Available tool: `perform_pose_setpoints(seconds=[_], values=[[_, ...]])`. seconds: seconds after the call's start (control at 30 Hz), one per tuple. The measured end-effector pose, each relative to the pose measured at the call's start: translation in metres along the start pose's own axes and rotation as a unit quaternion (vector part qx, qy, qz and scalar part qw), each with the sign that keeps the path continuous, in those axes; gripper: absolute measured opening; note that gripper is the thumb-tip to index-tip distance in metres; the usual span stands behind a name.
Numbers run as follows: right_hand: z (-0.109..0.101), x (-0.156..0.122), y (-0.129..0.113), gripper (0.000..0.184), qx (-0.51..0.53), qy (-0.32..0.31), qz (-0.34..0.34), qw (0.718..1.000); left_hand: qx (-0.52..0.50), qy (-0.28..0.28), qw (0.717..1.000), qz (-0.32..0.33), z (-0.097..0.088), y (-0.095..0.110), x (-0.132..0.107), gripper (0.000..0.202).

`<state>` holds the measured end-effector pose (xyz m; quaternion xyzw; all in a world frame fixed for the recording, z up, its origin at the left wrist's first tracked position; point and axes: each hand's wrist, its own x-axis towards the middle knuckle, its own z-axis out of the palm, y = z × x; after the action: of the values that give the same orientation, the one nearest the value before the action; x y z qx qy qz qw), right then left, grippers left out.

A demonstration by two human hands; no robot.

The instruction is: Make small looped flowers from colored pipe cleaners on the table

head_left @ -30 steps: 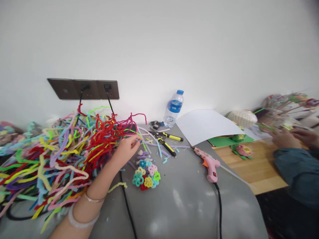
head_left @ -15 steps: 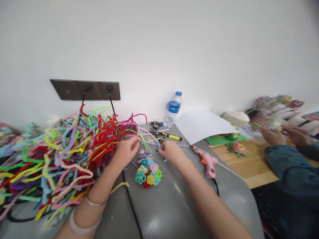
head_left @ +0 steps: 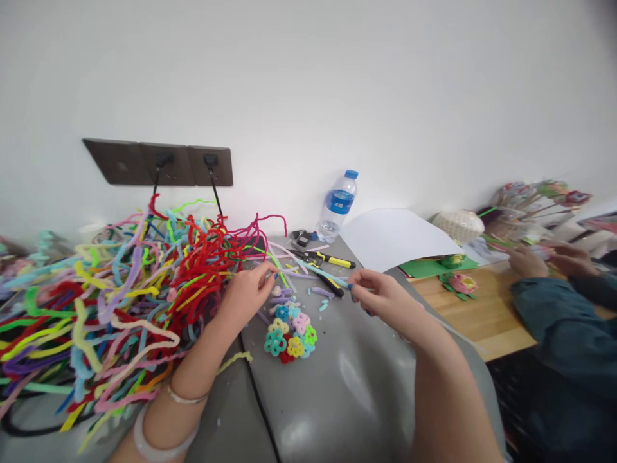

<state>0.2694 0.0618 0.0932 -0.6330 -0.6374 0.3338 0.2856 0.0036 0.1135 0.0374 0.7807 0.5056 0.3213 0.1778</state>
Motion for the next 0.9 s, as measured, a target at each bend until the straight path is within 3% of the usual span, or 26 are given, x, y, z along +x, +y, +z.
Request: perform_pose_setpoints(seconds=[0.13,0.23,0.3,0.53,0.7,0.9], values=[[0.006,0.005,0.017,0.021,0.108,0.09,0.011,0.99,-0.001,-0.005,1.0,0.001,0.001,-0.002,0.0,0.022],[0.014,0.008,0.026,0.031,0.196,0.18,-0.008,0.964,-0.005,-0.007,1.0,0.004,0.003,-0.003,0.001,0.019],[0.019,0.006,0.026,0.034,0.235,0.209,-0.026,0.949,-0.016,0.0,1.0,0.012,0.005,-0.004,0.001,0.018],[0.036,-0.004,0.014,0.038,0.272,0.136,-0.066,0.95,-0.099,0.038,0.992,0.064,0.012,-0.006,0.002,0.043],[0.048,0.0,0.008,0.036,0.29,0.1,-0.088,0.948,-0.092,0.061,0.986,0.129,0.009,-0.003,0.001,0.014],[0.048,-0.003,0.005,0.031,0.315,0.088,-0.101,0.94,-0.052,0.088,0.985,0.136,0.01,-0.005,0.0,0.021]])
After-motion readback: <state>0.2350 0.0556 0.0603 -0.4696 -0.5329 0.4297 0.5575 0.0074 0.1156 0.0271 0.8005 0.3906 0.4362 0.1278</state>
